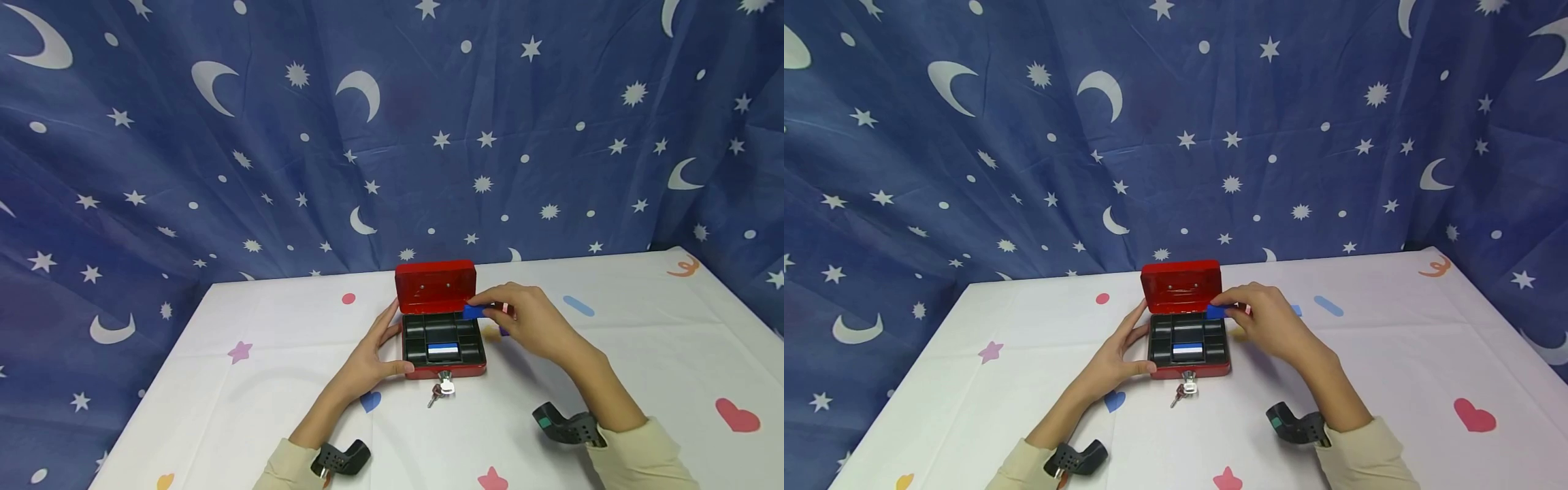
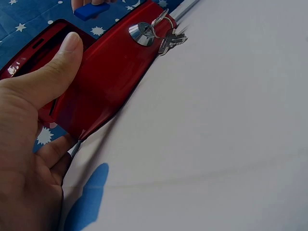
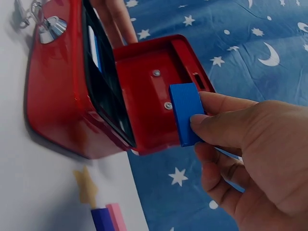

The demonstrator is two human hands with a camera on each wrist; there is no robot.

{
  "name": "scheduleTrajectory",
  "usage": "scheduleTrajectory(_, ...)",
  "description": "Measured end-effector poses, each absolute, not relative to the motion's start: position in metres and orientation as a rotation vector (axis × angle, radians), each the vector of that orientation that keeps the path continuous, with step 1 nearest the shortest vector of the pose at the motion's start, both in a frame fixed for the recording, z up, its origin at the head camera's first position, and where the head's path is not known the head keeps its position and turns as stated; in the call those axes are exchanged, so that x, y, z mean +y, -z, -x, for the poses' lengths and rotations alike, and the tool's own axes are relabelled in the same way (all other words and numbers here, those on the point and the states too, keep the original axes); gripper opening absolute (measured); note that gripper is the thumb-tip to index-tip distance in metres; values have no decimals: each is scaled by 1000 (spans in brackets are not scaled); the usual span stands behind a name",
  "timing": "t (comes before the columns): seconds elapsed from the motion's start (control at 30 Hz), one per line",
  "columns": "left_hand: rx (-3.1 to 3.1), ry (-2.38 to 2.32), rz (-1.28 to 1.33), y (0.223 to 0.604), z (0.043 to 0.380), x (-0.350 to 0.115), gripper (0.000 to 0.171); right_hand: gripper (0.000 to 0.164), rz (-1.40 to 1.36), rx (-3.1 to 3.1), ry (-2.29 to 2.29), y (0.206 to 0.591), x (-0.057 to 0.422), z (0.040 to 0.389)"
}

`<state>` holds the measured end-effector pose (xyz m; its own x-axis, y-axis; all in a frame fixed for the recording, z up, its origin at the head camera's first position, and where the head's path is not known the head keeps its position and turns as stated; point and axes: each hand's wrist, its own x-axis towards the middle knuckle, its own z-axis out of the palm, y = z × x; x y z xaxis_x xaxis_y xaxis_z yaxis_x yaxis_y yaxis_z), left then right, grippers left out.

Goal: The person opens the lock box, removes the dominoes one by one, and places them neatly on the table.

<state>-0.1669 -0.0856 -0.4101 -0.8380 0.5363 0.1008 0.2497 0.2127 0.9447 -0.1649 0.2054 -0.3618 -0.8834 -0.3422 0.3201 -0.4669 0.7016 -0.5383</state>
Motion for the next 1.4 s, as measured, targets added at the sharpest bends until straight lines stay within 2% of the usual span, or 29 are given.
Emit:
scheduleTrajectory(0.97,2252,-1655,-718,411,168,-86,102,27,-449,-2850,-899,353,261,169)
scheduleTrajectory(1.4,2251,-1659,-729,411,168,-85,102,26,-400,-2924,-914,360,284,171)
